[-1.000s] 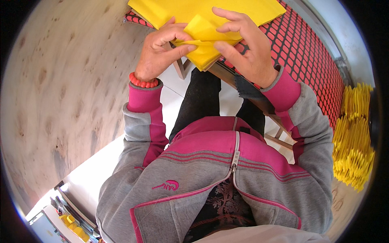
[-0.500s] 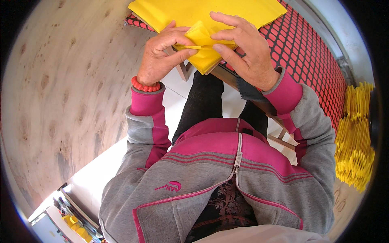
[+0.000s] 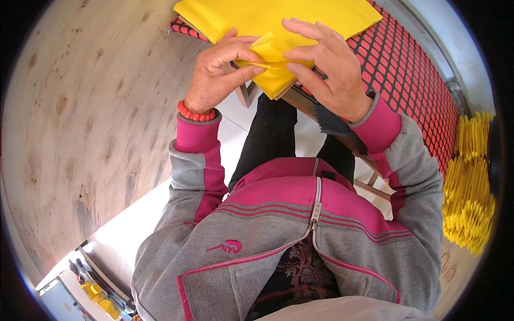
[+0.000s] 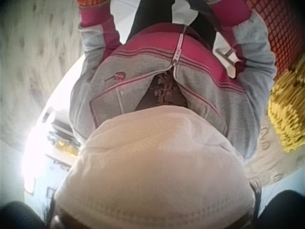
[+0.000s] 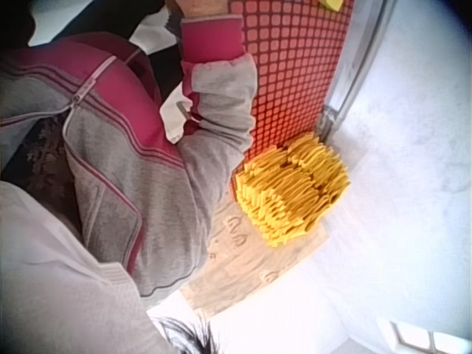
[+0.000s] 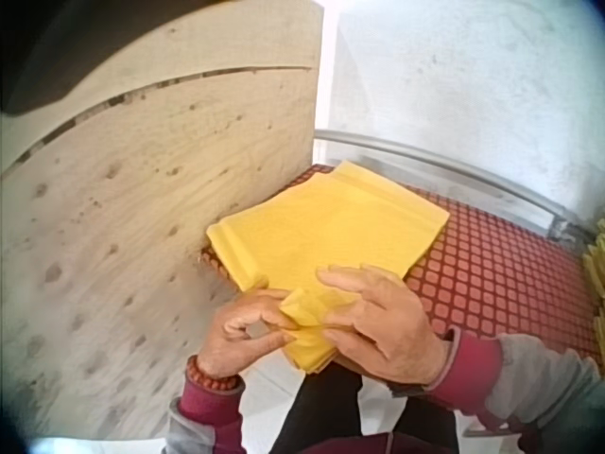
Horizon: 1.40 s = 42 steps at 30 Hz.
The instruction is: The person folds yellow paper sheets by hand on a patterned table surface, aligning edges and pressing creases. Folded sheets are stacked into a growing pile on the right side of the table.
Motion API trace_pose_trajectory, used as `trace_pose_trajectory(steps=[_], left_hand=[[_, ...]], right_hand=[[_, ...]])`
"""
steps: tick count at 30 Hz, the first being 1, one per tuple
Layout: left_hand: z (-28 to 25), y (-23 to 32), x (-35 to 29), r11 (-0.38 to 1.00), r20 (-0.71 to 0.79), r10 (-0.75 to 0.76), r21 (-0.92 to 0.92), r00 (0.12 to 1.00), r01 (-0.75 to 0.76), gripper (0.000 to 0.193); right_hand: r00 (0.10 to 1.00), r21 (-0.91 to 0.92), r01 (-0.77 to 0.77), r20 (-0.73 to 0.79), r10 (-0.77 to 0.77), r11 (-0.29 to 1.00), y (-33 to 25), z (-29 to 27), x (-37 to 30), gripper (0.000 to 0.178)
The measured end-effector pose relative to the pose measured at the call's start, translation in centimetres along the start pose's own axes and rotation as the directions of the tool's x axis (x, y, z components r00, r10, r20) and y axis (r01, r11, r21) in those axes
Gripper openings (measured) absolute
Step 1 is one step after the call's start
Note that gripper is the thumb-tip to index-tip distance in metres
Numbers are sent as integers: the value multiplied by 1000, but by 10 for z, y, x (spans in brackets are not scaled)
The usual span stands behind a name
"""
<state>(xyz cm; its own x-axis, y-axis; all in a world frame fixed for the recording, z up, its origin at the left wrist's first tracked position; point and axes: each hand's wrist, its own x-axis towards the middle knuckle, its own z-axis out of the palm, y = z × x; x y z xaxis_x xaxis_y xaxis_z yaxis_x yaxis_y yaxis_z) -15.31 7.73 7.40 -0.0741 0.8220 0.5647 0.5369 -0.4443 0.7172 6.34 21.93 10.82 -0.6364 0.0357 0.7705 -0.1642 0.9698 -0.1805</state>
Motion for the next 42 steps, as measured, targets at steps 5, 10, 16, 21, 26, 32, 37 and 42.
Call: trace_pose_trajectory(steps=[5, 10, 16, 21, 26, 32, 37, 42], left_hand=[[0, -2, 0, 1000, 2, 14, 4, 1000, -14, 16], [0, -3, -1, 1000, 3, 18, 11, 1000, -18, 16], [0, -4, 0, 1000, 3, 25, 6, 1000, -25, 16], [0, -3, -1, 1000, 3, 22, 4, 1000, -22, 16], [1, -2, 0, 1000, -11, 3, 10, 1000, -3, 13], [2, -1, 0, 1000, -35, -5, -25, 999, 4, 10], [0, -8, 0, 998, -5, 29, -60, 1000, -29, 12], [0, -12, -2, 997, -16, 22, -76, 1000, -23, 12]], right_hand=[[1000, -10, 17, -2, -17, 1000, -2, 0, 1, 17], [999, -32, 31, 10, -31, 999, -5, -3, 2, 17], [1000, -37, 29, 8, -28, 999, -4, -2, 2, 18], [1000, -31, 30, -3, -30, 999, -3, -1, 1, 20], [999, -38, 30, -32, -31, 999, 0, -1, -1, 25], [999, -37, -28, -47, 26, 999, -5, -13, 4, 23], [987, 75, -158, 22, 157, 985, -55, -33, -8, 16], [929, 227, -304, 288, 234, 925, -92, -17, -96, 22]])
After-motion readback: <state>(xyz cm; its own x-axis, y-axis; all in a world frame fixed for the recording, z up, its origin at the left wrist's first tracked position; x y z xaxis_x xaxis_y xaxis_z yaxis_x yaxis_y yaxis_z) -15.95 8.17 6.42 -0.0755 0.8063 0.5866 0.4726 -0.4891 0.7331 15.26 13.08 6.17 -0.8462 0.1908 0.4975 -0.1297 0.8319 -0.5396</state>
